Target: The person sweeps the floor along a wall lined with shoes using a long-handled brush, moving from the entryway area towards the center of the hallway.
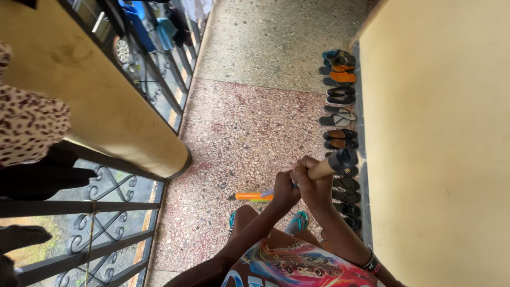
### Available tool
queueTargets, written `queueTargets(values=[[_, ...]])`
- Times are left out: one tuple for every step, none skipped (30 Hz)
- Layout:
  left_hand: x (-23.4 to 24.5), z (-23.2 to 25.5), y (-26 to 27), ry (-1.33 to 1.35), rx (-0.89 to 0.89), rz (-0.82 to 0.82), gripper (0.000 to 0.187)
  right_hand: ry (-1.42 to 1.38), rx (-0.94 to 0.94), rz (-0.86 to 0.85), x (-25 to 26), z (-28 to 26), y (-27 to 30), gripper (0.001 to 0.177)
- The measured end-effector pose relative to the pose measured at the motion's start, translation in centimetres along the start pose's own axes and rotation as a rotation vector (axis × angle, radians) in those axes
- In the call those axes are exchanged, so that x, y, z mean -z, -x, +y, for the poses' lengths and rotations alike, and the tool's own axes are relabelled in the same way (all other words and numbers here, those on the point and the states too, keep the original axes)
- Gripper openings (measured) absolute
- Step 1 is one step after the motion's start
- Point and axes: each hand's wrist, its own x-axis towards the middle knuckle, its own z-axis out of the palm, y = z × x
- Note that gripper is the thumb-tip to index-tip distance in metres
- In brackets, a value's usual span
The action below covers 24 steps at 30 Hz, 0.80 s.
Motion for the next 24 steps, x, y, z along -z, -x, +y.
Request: queueTargets(values=[[-0.6,0.1,-0.7,-0.010,-0.034,-0.001,0.027,0.001,0.009,0.001,0.7,-0.3,-0.3,0.022],[-1.2,0.2,-1.6,-0.020,-0.072,-0.005,0.026,0.001,0.023,0.006,1.3,-0.6,-0.7,0.020],[-1.9,0.2,-2.3,-0.015,-0.074,-0.020,0.026,0.004,0.023,0.022,1.9,-0.9,-1.0,0.020],[-2.5,0.1,-2.9,-0.025,-0.052,-0.017,0.028,0.058,0.089,0.011,2.6,-0.9,-1.2,0.022],[-3.2,0.0,-3.6,-0.035,-0.030,-0.014,0.030,0.113,0.154,0.000,3.3,-0.8,-1.4,0.023],[-3.8,-0.1,-4.2,-0.033,-0.030,-0.022,0.030,0.114,0.153,0.009,3.9,-0.5,-1.6,0.023],[-4.2,-0.3,-4.8,-0.039,-0.073,-0.031,0.025,0.181,0.182,0.010,4.5,0.1,-1.8,0.020],[-4.4,-0.6,-5.1,-0.046,-0.114,-0.038,0.021,0.246,0.207,0.008,4.9,0.9,-1.8,0.017],[-4.7,-0.9,-5.3,-0.045,-0.111,-0.044,0.021,0.246,0.203,0.014,5.3,2.1,-1.8,0.017],[-5.0,-1.3,-5.5,-0.019,0.010,-0.092,0.027,0.212,0.299,0.014,5.6,3.4,-2.1,0.014],[-5.3,-1.9,-5.6,0.005,0.132,-0.139,0.033,0.178,0.395,0.014,6.0,4.6,-2.3,0.012],[-5.3,-2.9,-5.7,0.004,0.132,-0.144,0.033,0.177,0.394,0.019,6.4,5.8,-2.3,0.012],[-5.3,-4.0,-5.9,0.001,0.071,-0.195,0.029,0.221,0.395,-0.020,6.7,6.7,-2.2,0.020],[-5.8,-5.2,-5.8,0.000,0.011,-0.245,0.026,0.266,0.395,-0.061,7.3,7.4,-2.1,0.028],[-6.7,-6.2,-5.6,0.000,0.014,-0.249,0.026,0.265,0.392,-0.057,7.7,7.7,-1.9,0.028],[-7.6,-7.1,-5.5,-0.105,-0.031,-0.295,0.021,0.183,0.507,0.001,7.9,7.9,-1.8,0.023],[-8.5,-7.6,-5.2,-0.209,-0.076,-0.341,0.016,0.100,0.623,0.055,8.4,7.7,-1.9,0.023],[-9.2,-7.7,-4.7,-0.211,-0.076,-0.341,0.016,0.099,0.624,0.056,9.2,7.4,-1.9,0.023],[-9.9,-7.6,-4.0,-0.093,-0.005,-0.324,0.016,0.114,0.397,0.043,10.1,6.8,-1.6,0.022],[-10.7,-7.3,-3.6,0.026,0.060,-0.307,0.017,0.130,0.175,0.025,10.8,6.1,-1.8,0.027],[-11.4,-6.9,-3.3,0.025,0.054,-0.307,0.017,0.131,0.181,0.027,11.6,5.3,-1.9,0.027],[-12.3,-6.4,-2.9,-0.064,0.023,-0.299,0.020,0.199,0.070,0.013,12.8,4.4,-1.6,0.029],[-13.0,-5.9,-2.8,-0.154,-0.008,-0.289,0.024,0.268,-0.042,-0.001,13.7,3.6,-1.6,0.031],[-13.7,-5.5,-2.6,-0.155,-0.010,-0.286,0.024,0.267,-0.039,-0.004,14.1,3.0,-1.8,0.031]])
